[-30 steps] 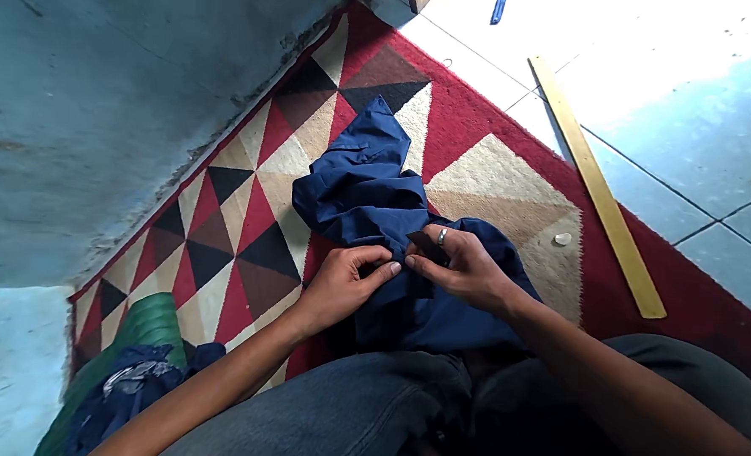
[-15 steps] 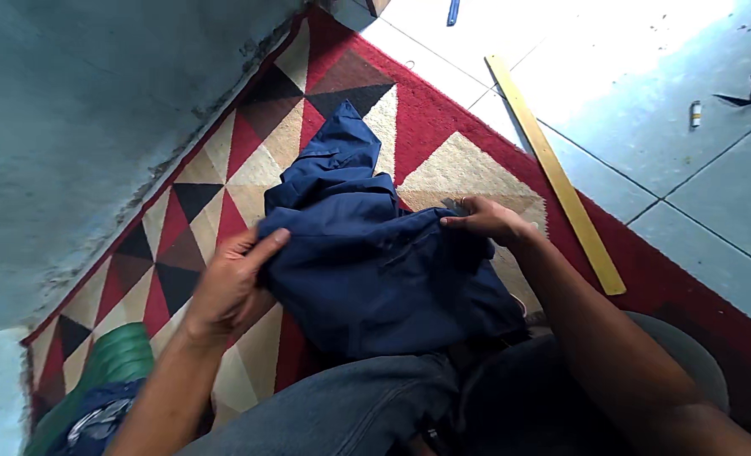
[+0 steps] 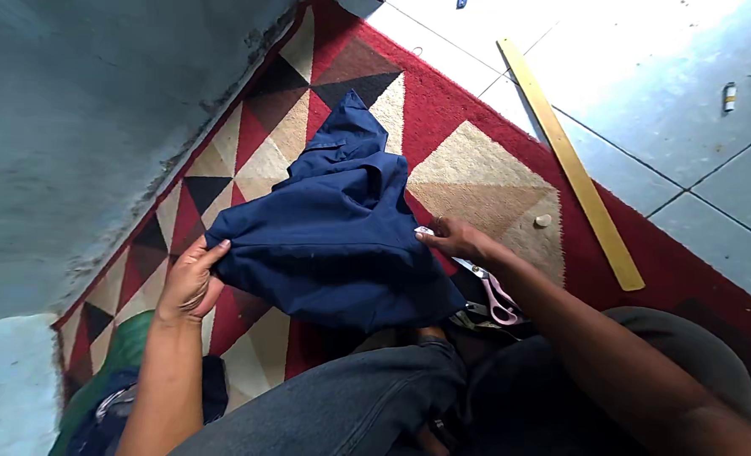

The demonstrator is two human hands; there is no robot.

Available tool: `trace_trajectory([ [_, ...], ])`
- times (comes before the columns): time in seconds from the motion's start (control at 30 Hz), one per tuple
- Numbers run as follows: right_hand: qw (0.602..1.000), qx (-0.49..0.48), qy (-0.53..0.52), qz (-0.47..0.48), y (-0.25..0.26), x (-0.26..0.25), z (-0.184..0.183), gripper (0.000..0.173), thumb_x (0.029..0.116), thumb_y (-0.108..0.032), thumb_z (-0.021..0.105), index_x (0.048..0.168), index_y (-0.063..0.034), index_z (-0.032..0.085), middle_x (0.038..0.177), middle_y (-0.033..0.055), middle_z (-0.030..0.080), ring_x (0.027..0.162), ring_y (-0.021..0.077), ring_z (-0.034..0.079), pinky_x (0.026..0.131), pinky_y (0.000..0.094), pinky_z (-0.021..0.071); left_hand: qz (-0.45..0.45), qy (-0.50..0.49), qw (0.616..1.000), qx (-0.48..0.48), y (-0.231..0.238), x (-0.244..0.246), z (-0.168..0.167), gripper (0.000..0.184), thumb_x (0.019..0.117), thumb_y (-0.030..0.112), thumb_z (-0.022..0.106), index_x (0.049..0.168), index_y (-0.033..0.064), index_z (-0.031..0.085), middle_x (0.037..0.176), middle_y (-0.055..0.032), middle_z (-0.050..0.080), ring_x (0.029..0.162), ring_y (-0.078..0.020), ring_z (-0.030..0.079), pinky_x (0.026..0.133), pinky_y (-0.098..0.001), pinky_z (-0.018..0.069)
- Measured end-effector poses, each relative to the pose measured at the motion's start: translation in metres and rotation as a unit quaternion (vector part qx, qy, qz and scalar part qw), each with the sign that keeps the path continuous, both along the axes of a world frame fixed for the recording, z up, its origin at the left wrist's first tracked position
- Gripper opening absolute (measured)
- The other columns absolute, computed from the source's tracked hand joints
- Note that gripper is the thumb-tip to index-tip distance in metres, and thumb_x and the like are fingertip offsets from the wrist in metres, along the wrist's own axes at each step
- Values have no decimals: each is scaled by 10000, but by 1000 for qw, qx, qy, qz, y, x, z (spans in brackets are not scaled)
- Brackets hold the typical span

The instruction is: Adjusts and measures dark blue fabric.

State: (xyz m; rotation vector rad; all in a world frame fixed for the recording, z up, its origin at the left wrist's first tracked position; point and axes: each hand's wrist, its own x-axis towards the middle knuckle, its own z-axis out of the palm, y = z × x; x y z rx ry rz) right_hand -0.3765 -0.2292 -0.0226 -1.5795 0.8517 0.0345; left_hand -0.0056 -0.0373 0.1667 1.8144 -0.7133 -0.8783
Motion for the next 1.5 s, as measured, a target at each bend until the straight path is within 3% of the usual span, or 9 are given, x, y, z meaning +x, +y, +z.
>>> trace_trajectory([
  [0.13, 999, 23, 31, -36, 14, 12, -13, 589, 976, -489, 674, 1309, -7, 623, 1093, 228, 685, 1013, 364, 655, 938, 574, 496, 20, 26, 999, 1, 3, -1, -10, 248, 1079, 126, 465, 1281, 154, 606, 1124, 24, 717, 1007, -60, 697, 895, -287, 592],
  [0.37, 980, -45, 192, -42, 24, 22, -8, 534, 961, -456, 688, 1222, 8, 642, 1160, 261, 675, 1139, 428, 646, 954, 616, 499, 10, 19, 999, 34, 4, 5, -11, 172, 1074, 165, 504, 1172, 141, 643, 1039, 25, 733, 934, -56, 711, 841, -275, 605],
  [0.5, 983, 125, 38, -131, 20, 20, -33, 360, 947, -312, 755, 1107, 0, 673, 973, 166, 662, 875, 261, 622, 809, 480, 514, 0, 10, 999, 34, 12, 19, -13, 188, 1076, 212, 514, 1172, 144, 661, 1039, 23, 735, 938, -68, 713, 851, -289, 606],
  [0.63, 933, 186, -184, -246, 1, 3, -14, 262, 1063, -306, 558, 1224, -106, 613, 819, -7, 601, 586, 52, 473, 544, 253, 428, 32, -35, 998, 27, 23, 39, -4, 236, 1095, 308, 463, 1207, 197, 638, 1081, 69, 719, 1004, -40, 687, 901, -293, 587],
  [0.8, 903, 173, -300, -253, -28, -15, 25, 169, 1105, -234, 447, 1178, -134, 563, 933, -18, 722, 463, -26, 365, 425, 155, 286, 65, -93, 994, -9, 28, 42, 33, 288, 1098, 381, 431, 1290, 238, 590, 1171, 103, 682, 1101, -15, 648, 972, -290, 556],
  [0.97, 976, 100, -113, -157, 6, 3, -15, 426, 991, -408, 678, 1235, -61, 643, 1027, 122, 707, 824, 200, 647, 736, 424, 540, 30, -118, 992, -16, -2, 6, 56, 258, 1095, 362, 432, 1210, 247, 632, 1105, 122, 705, 1056, 7, 661, 947, -247, 561],
  [1.13, 976, 139, -72, -150, 26, 35, -38, 494, 964, -314, 734, 1336, -21, 594, 1219, 176, 685, 1122, 286, 660, 996, 515, 513, -11, -110, 994, -10, -17, -21, 70, 254, 1094, 347, 452, 1164, 221, 662, 1058, 93, 720, 999, -12, 682, 899, -251, 581],
  [1.3, 916, 297, -181, -201, 32, 39, -36, 260, 1009, -177, 663, 1230, -84, 564, 727, -28, 515, 514, 20, 384, 480, 190, 343, -74, -128, 988, -42, -26, -50, 99, 282, 1101, 279, 420, 1074, 233, 697, 972, 106, 733, 898, 13, 694, 807, -204, 596],
  [1.5, 871, 297, -314, -235, -5, 9, -7, 97, 1041, -262, 606, 1064, -169, 622, 679, -76, 566, 464, -24, 370, 434, 153, 337, -46, -158, 984, -65, -6, -18, 104, 282, 1101, 273, 434, 1025, 246, 704, 962, 137, 725, 903, 20, 687, 824, -203, 586],
])
